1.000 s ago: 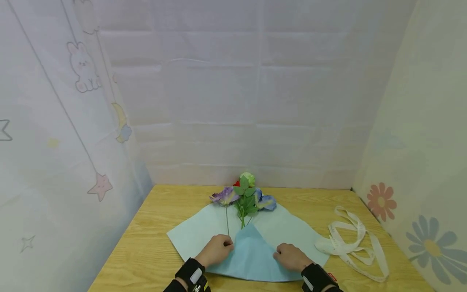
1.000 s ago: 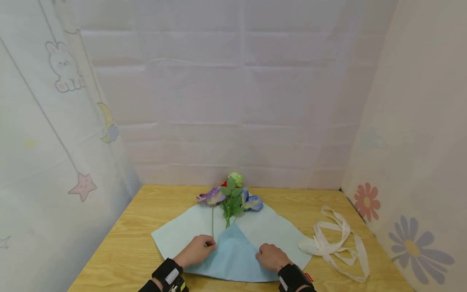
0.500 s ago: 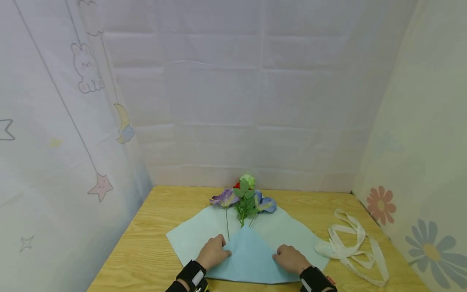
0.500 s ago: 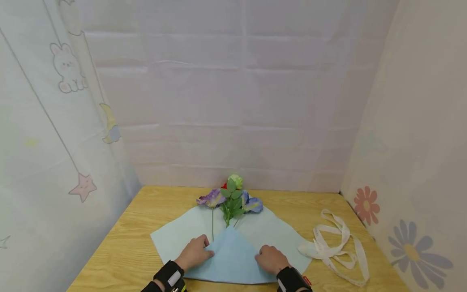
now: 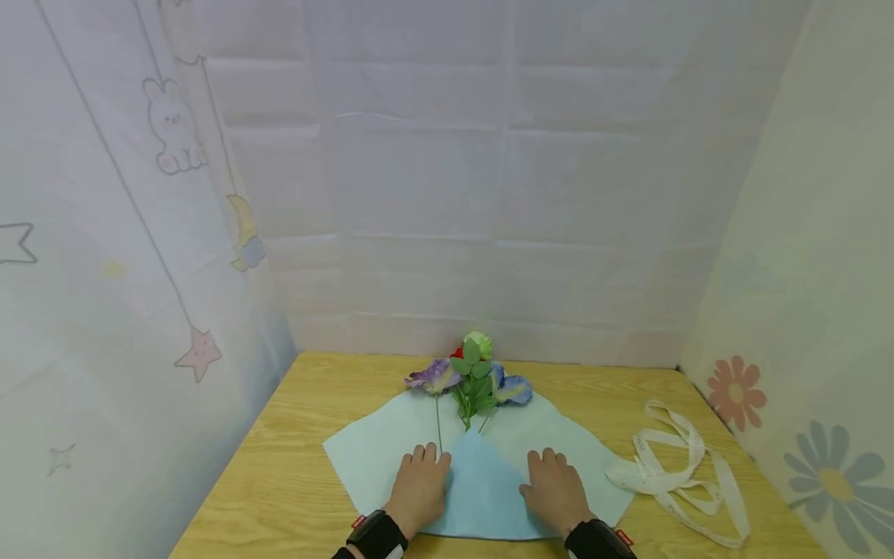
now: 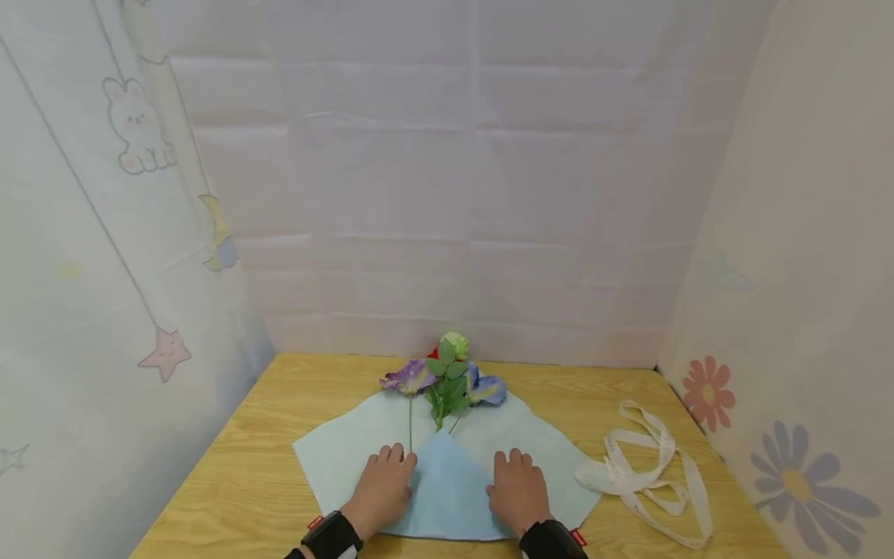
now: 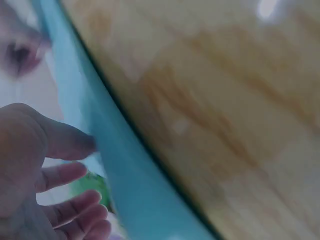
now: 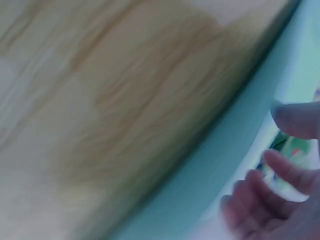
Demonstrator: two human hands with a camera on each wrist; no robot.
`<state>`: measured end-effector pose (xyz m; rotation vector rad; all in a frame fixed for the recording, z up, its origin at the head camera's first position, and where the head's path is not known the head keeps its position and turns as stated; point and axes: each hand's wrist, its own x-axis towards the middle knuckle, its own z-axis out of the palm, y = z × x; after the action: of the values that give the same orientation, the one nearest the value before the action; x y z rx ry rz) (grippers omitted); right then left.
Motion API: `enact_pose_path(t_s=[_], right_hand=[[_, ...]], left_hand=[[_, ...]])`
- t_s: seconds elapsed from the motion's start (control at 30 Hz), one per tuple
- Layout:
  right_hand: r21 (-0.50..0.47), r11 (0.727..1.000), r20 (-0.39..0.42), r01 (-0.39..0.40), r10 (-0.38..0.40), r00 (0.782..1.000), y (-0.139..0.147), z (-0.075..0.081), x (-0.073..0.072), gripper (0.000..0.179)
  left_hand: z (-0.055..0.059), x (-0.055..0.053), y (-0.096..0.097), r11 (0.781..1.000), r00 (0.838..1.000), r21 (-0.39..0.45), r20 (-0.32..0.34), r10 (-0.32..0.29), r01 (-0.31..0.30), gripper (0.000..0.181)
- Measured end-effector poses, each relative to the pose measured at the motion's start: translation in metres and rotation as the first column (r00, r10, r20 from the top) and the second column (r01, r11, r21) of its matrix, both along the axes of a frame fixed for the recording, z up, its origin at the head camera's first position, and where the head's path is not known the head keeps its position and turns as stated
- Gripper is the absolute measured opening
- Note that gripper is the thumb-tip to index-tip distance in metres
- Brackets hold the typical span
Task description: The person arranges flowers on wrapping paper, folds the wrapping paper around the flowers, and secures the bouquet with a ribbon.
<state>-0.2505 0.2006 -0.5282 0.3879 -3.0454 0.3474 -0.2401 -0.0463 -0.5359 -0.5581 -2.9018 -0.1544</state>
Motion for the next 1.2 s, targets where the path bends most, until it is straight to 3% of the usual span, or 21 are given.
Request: enact_pose_path(t_s=[0.07, 0.1, 0.17, 0.23, 0.3, 0.37, 0.43, 0.53, 0.6, 0.77, 0.83, 1.07, 1.2], right_hand=[[0.005, 0.991, -0.082, -0.137, 0.137, 0.987, -0.009, 0.004, 0.007, 0.028], [-0.011, 0.978, -0.079, -0.207, 0.205, 0.976, -0.015, 0.006, 0.012, 0.03], [-0.067, 0.947, -0.019, -0.316, 0.315, 0.949, -0.025, 0.009, 0.02, 0.042], [-0.134, 0.928, 0.09, -0.348, 0.362, 0.928, -0.032, 0.007, 0.025, 0.06], [-0.171, 0.93, 0.201, -0.326, 0.357, 0.912, -0.036, -0.001, 0.029, 0.075], [-0.151, 0.94, 0.241, -0.306, 0.335, 0.911, -0.036, -0.013, 0.03, 0.084], [-0.12, 0.949, 0.243, -0.291, 0.313, 0.918, -0.035, -0.026, 0.031, 0.089], [-0.064, 0.957, 0.197, -0.282, 0.289, 0.937, -0.034, -0.04, 0.029, 0.091], [-0.044, 0.961, 0.176, -0.272, 0.275, 0.945, -0.033, -0.042, 0.028, 0.092], [-0.047, 0.966, 0.171, -0.254, 0.258, 0.951, -0.036, -0.036, 0.03, 0.093], [-0.055, 0.965, 0.168, -0.257, 0.263, 0.95, -0.036, -0.036, 0.03, 0.091], [-0.029, 0.96, 0.13, -0.279, 0.281, 0.951, -0.029, -0.046, 0.026, 0.086], [-0.018, 0.959, 0.123, -0.284, 0.284, 0.951, -0.028, -0.044, 0.027, 0.084]], left_hand=[[0.0, 0.009, 0.008, 0.998, 0.998, -0.046, -0.036, -0.045, 0.043, 0.02], [0.0, 0.013, 0.011, 0.998, 0.998, -0.049, -0.042, -0.052, 0.05, 0.018], [0.0, 0.02, 0.018, 0.999, 0.999, -0.021, -0.023, -0.027, 0.026, 0.021], [-0.003, 0.026, 0.023, 1.0, 0.999, -0.006, -0.021, 0.024, -0.024, 0.033], [-0.007, 0.031, 0.025, 0.997, 0.997, -0.008, -0.015, 0.072, -0.072, 0.048], [-0.012, 0.037, 0.026, 0.994, 0.993, -0.013, 0.022, 0.113, -0.113, 0.063], [-0.015, 0.042, 0.025, 0.989, 0.983, 0.002, 0.109, 0.147, -0.149, 0.073], [-0.012, 0.046, 0.023, 0.98, 0.95, 0.025, 0.254, 0.183, -0.195, 0.079], [-0.016, 0.044, 0.019, 0.978, 0.939, 0.028, 0.287, 0.189, -0.206, 0.081], [-0.009, 0.045, 0.009, 0.986, 0.934, -0.017, 0.316, 0.165, -0.168, 0.085], [0.001, 0.047, 0.006, 0.989, 0.933, -0.038, 0.328, 0.146, -0.142, 0.084], [0.001, 0.047, -0.013, 0.993, 0.948, -0.087, 0.3, 0.106, -0.083, 0.083], [-0.008, 0.045, -0.026, 0.994, 0.954, -0.102, 0.292, 0.074, -0.046, 0.079]])
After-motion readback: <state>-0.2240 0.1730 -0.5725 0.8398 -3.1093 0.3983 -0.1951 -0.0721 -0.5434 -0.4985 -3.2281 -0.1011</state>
